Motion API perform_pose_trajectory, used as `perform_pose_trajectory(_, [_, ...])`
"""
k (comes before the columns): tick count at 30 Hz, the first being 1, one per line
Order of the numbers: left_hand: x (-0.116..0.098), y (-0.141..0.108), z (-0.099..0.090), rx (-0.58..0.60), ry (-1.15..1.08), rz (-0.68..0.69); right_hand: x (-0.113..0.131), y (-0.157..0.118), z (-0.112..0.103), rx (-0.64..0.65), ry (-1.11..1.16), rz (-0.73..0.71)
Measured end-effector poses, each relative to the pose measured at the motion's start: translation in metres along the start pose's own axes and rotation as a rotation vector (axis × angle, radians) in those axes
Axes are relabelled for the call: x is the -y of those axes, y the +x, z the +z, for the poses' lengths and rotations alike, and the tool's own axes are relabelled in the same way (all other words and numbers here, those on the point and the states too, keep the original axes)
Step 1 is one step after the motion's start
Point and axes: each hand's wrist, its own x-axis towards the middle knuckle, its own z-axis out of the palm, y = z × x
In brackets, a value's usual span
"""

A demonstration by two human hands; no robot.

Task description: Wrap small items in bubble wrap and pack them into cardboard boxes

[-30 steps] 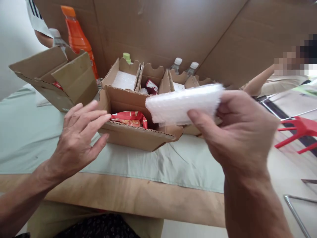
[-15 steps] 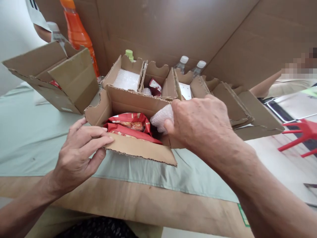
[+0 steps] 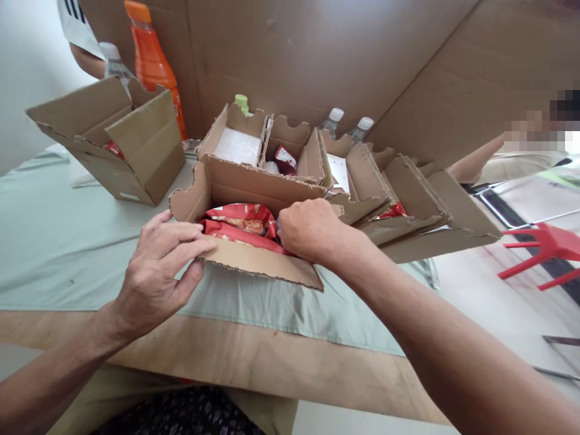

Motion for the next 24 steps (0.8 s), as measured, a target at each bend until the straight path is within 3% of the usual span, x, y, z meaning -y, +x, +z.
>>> perform_pose_trajectory(2, [-0.001,-0.003,-0.005,-0.074,-0.002,-0.038,-0.004,-0.016,-0.026,0.083,-0.179,0.007])
perform_pose_trajectory(3, [0.0,-0.006,-0.007,-0.117,-0.002,-0.066,-0.007,-0.027,-0.038,0.042,-0.226,0.037])
perform_pose_trajectory(6, [0.008,-0.02,-0.011,-0.173,-0.023,-0.191,-0.025,-0.074,-0.056,-0.343,-0.082,0.205])
perform_pose_trajectory(9, [0.019,-0.038,-0.003,-0.083,-0.136,-0.395,-0.045,-0.12,-0.031,-0.619,0.235,0.401])
perform_pose_trajectory(11, [0.027,-0.046,0.01,0.007,-0.26,-0.562,-0.05,-0.137,0.004,-0.593,0.48,0.456])
perform_pose_trajectory(13, [0.032,-0.048,0.025,0.086,-0.396,-0.694,-0.045,-0.14,0.042,-0.429,0.686,0.42])
perform_pose_trajectory(15, [0.036,-0.043,0.041,0.134,-0.53,-0.75,-0.032,-0.132,0.074,-0.282,0.811,0.386])
perform_pose_trajectory(17, [0.035,-0.037,0.052,0.152,-0.629,-0.754,-0.014,-0.122,0.095,-0.239,0.89,0.388])
perform_pose_trajectory(20, [0.024,-0.039,0.054,0.133,-0.675,-0.78,0.008,-0.123,0.104,-0.284,0.926,0.405])
perform_pose_trajectory(24, [-0.002,-0.083,0.025,0.123,-0.675,-0.863,0.033,-0.16,0.096,-0.311,0.826,0.439])
